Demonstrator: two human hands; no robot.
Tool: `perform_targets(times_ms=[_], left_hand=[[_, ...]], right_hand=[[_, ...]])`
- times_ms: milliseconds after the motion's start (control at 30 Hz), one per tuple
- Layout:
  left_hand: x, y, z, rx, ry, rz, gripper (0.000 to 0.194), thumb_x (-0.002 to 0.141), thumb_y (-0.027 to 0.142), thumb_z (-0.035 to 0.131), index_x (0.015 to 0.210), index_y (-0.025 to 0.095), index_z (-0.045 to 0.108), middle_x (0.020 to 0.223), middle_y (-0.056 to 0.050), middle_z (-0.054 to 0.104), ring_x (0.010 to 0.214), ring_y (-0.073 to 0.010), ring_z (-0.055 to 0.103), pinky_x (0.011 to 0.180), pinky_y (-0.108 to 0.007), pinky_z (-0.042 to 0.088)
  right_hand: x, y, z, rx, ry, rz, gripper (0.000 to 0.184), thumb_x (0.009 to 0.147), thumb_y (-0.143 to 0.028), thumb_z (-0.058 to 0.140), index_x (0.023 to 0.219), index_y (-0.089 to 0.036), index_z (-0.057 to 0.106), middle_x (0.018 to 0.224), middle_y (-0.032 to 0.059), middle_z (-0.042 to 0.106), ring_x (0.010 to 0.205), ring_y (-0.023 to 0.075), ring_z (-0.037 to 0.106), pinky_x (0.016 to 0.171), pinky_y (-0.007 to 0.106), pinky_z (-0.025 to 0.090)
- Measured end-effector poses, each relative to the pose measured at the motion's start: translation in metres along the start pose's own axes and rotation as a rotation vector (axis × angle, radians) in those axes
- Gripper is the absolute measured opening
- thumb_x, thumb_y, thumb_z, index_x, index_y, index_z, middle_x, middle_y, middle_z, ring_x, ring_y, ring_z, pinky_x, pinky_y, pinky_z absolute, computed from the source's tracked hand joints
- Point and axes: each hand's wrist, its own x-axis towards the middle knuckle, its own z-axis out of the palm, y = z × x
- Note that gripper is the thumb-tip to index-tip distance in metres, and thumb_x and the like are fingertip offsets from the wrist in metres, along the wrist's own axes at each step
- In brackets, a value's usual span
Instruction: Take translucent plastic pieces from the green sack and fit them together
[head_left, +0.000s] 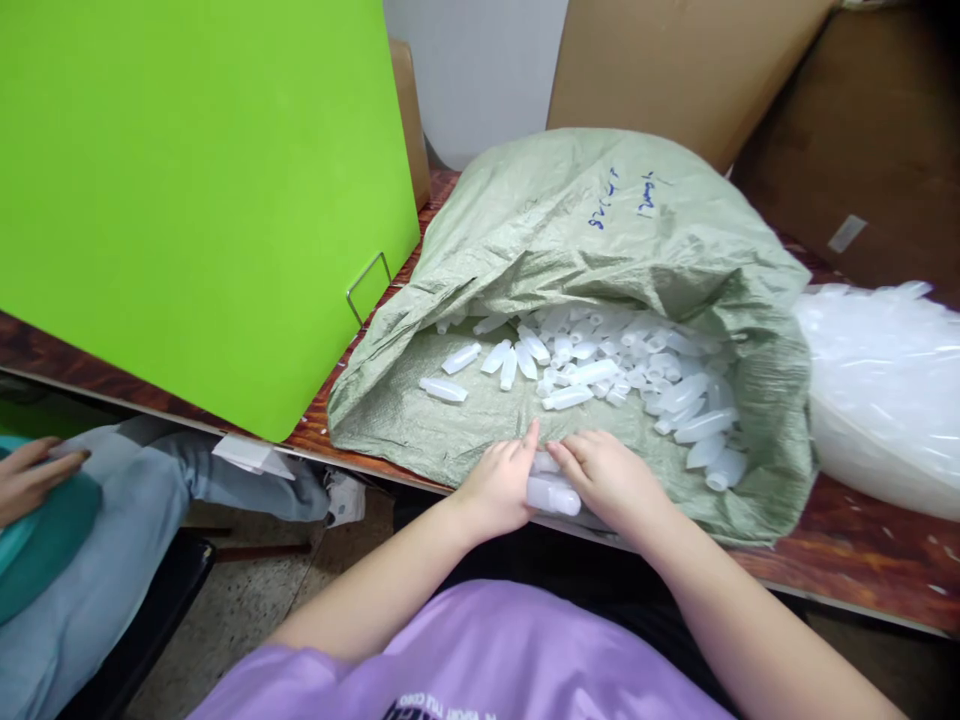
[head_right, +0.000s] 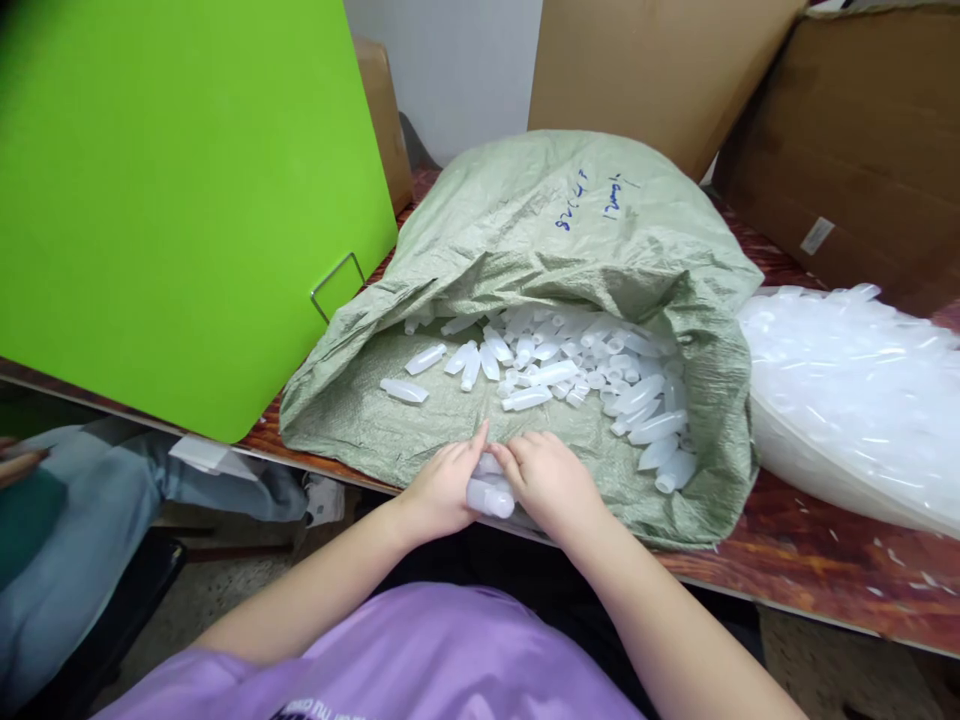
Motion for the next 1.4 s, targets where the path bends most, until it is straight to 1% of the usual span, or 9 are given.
perform_targets(times_ms=[133, 267, 500, 667, 833, 967, 1067, 1267, 1400], left_hand=[[0.000, 0.000, 0.000, -0.010, 0.001, 0.002, 0.086, 0.071, 0.024, 0.054, 0.142, 0.012, 0.006, 0.119, -0.016, 0.053, 0.109, -0.0286, 0.050, 0.092, -0.044, 0.040], [0.000, -0.002, 0.001, 0.005, -0.005, 0.021, 0.089, 0.069, 0.020, 0.054, 0.142, 0.012, 0.005, 0.119, -0.016, 0.053, 0.110, -0.0280, 0.050, 0.093, -0.043, 0.039], [0.000, -0.001, -0.001, 0.050, -0.020, 0.025, 0.090, 0.068, 0.021, 0.056, 0.141, 0.014, 0.005, 0.120, -0.015, 0.053, 0.110, -0.0279, 0.050, 0.093, -0.043, 0.039], [0.002, 0.002, -0.003, 0.095, -0.038, 0.003, 0.083, 0.068, 0.021, 0.055, 0.140, 0.011, 0.013, 0.122, -0.017, 0.052, 0.112, -0.0287, 0.049, 0.094, -0.043, 0.037], [0.002, 0.005, -0.005, 0.135, -0.050, -0.024, 0.077, 0.067, 0.021, 0.054, 0.137, 0.012, 0.023, 0.124, -0.014, 0.051, 0.113, -0.0270, 0.048, 0.097, -0.040, 0.036], [0.007, 0.015, -0.015, 0.224, -0.094, 0.001, 0.075, 0.067, 0.022, 0.054, 0.137, 0.017, 0.028, 0.119, -0.010, 0.054, 0.106, -0.0257, 0.051, 0.093, -0.038, 0.039], [0.019, 0.032, -0.027, 0.368, -0.190, 0.035, 0.073, 0.066, 0.020, 0.055, 0.135, 0.018, 0.031, 0.111, -0.010, 0.057, 0.100, -0.0265, 0.055, 0.089, -0.039, 0.042], [0.051, 0.072, -0.039, 0.598, -0.490, 0.067, 0.041, 0.066, 0.017, 0.059, 0.106, 0.013, 0.055, 0.094, -0.017, 0.061, 0.084, -0.0308, 0.060, 0.073, -0.043, 0.046], [0.062, 0.086, -0.029, 0.621, -0.525, 0.054, 0.044, 0.060, 0.014, 0.067, 0.102, 0.010, 0.057, 0.092, -0.022, 0.062, 0.086, -0.0355, 0.060, 0.075, -0.046, 0.044]], right_hand=[[-0.003, 0.000, -0.002, 0.182, -0.014, -0.066, 0.023, 0.084, -0.039, 0.051, 0.097, -0.020, 0.057, 0.094, 0.0057, 0.059, 0.089, 0.0199, 0.055, 0.077, 0.032, 0.043], [-0.002, -0.007, -0.002, 0.095, -0.011, 0.001, 0.014, 0.084, -0.030, 0.051, 0.087, -0.018, 0.059, 0.082, 0.0053, 0.059, 0.083, 0.0205, 0.054, 0.074, 0.032, 0.041], [0.008, -0.010, -0.002, 0.108, -0.132, 0.099, 0.022, 0.085, -0.033, 0.045, 0.072, -0.018, 0.054, 0.074, 0.0044, 0.060, 0.069, 0.0165, 0.053, 0.061, 0.027, 0.036], [0.017, -0.008, -0.006, 0.224, -0.266, 0.165, 0.023, 0.084, -0.034, 0.044, 0.074, -0.018, 0.056, 0.071, 0.0038, 0.064, 0.062, 0.0150, 0.054, 0.054, 0.025, 0.035], [0.017, -0.004, -0.010, 0.255, -0.265, 0.147, 0.027, 0.085, -0.038, 0.044, 0.078, -0.018, 0.061, 0.074, 0.0029, 0.067, 0.065, 0.0151, 0.058, 0.056, 0.024, 0.039], [0.024, 0.025, -0.019, 0.146, -0.096, 0.191, 0.032, 0.089, -0.039, 0.038, 0.092, -0.020, 0.063, 0.087, 0.0028, 0.068, 0.077, 0.0159, 0.061, 0.066, 0.024, 0.044], [0.036, 0.052, -0.023, 0.002, 0.067, 0.321, 0.029, 0.088, -0.028, 0.040, 0.103, -0.013, 0.060, 0.105, 0.0146, 0.062, 0.097, 0.0249, 0.056, 0.081, 0.033, 0.041], [0.055, 0.069, -0.016, -0.127, 0.130, 0.390, 0.027, 0.082, -0.011, 0.042, 0.103, -0.010, 0.059, 0.107, 0.0204, 0.057, 0.098, 0.0287, 0.056, 0.081, 0.036, 0.040], [0.058, 0.069, -0.013, -0.107, 0.164, 0.401, 0.028, 0.081, -0.008, 0.042, 0.103, -0.006, 0.059, 0.105, 0.0230, 0.057, 0.096, 0.0297, 0.057, 0.080, 0.037, 0.041]])
